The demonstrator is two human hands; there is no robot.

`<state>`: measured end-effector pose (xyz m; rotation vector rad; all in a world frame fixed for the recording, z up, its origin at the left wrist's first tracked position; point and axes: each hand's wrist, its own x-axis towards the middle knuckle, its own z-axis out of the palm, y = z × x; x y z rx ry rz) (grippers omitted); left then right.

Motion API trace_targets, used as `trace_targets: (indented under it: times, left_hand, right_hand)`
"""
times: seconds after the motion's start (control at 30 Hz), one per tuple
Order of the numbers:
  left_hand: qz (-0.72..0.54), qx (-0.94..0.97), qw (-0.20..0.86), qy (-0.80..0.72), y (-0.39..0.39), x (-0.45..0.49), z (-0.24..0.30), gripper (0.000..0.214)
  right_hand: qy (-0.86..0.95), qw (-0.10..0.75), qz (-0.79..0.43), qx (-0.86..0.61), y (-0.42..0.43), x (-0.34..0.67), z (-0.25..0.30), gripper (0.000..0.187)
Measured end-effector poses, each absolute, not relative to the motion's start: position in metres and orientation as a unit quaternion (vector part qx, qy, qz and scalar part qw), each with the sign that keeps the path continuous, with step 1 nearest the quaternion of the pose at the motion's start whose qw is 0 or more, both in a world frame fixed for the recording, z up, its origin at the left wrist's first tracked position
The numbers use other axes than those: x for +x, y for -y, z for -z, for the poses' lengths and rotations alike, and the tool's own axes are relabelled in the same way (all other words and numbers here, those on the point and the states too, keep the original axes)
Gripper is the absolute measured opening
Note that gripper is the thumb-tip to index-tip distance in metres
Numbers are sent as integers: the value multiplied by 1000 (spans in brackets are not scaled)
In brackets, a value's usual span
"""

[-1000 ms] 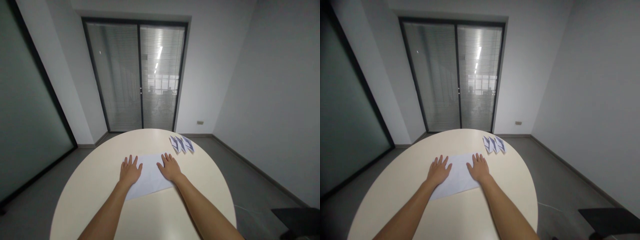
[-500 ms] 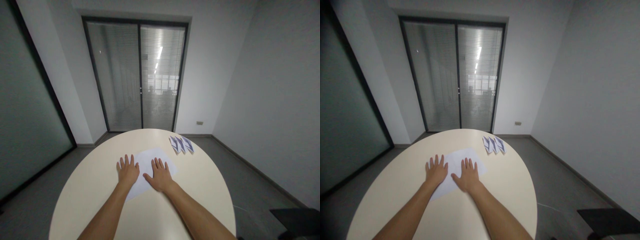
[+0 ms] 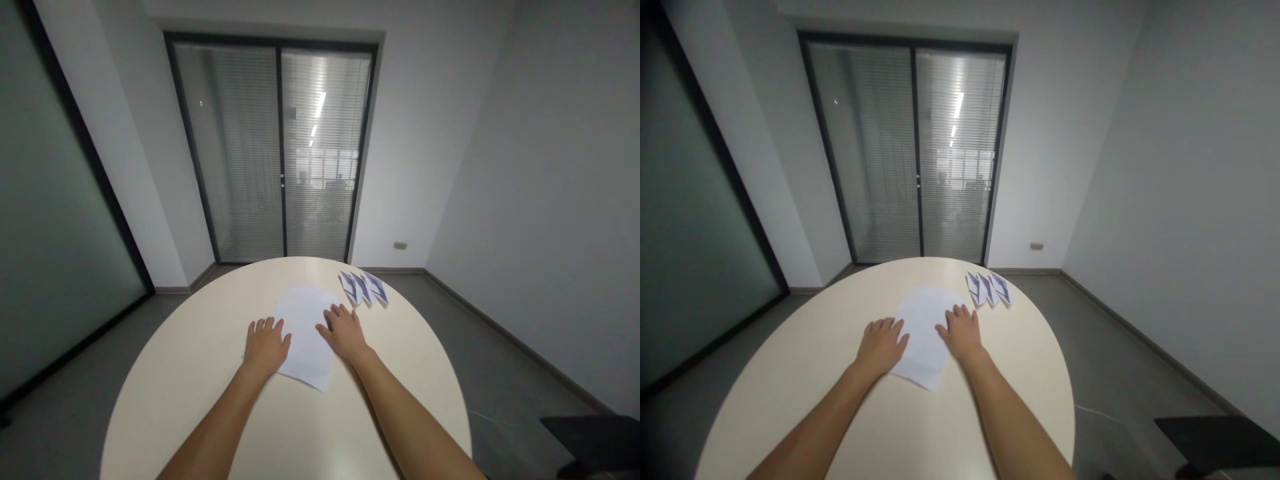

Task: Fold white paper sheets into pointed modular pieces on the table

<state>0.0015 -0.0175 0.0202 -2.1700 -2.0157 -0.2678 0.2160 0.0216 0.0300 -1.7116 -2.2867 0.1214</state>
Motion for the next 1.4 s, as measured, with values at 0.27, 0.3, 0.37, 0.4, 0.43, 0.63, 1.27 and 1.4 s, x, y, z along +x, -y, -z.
trace_targets:
  times: [0.27,0.3,0.37,0.4,0.43,0.63,1.27,1.4]
  left_hand:
    - [114,-758,77,637,13,-12,-18,46]
    - [122,-764,62,631,10,-16,-14,51]
    - [127,-782,24,610,4,-23,-6,62]
    - [126,-792,3,598,2,-26,-3,64]
    - [125,-801,-13,586,0,-28,0,65]
    - [139,-814,-31,563,-3,-32,2,63]
    - [249,-773,55,580,1,-29,-17,28]
    - [304,-760,66,571,4,-27,-19,29]
  right_hand:
    - [816,132,-132,-546,-33,230,-16,61]
    - [818,126,-142,-542,-35,231,-15,65]
    - [823,120,-154,-533,-36,233,-14,67]
    - [825,121,-156,-530,-37,234,-14,67]
    - [826,122,-156,-527,-37,235,-14,66]
    - [835,151,-133,-511,-39,235,-12,58]
    - [796,261,-225,-498,-34,244,-25,38]
    - [777,287,-236,-508,-37,250,-19,37]
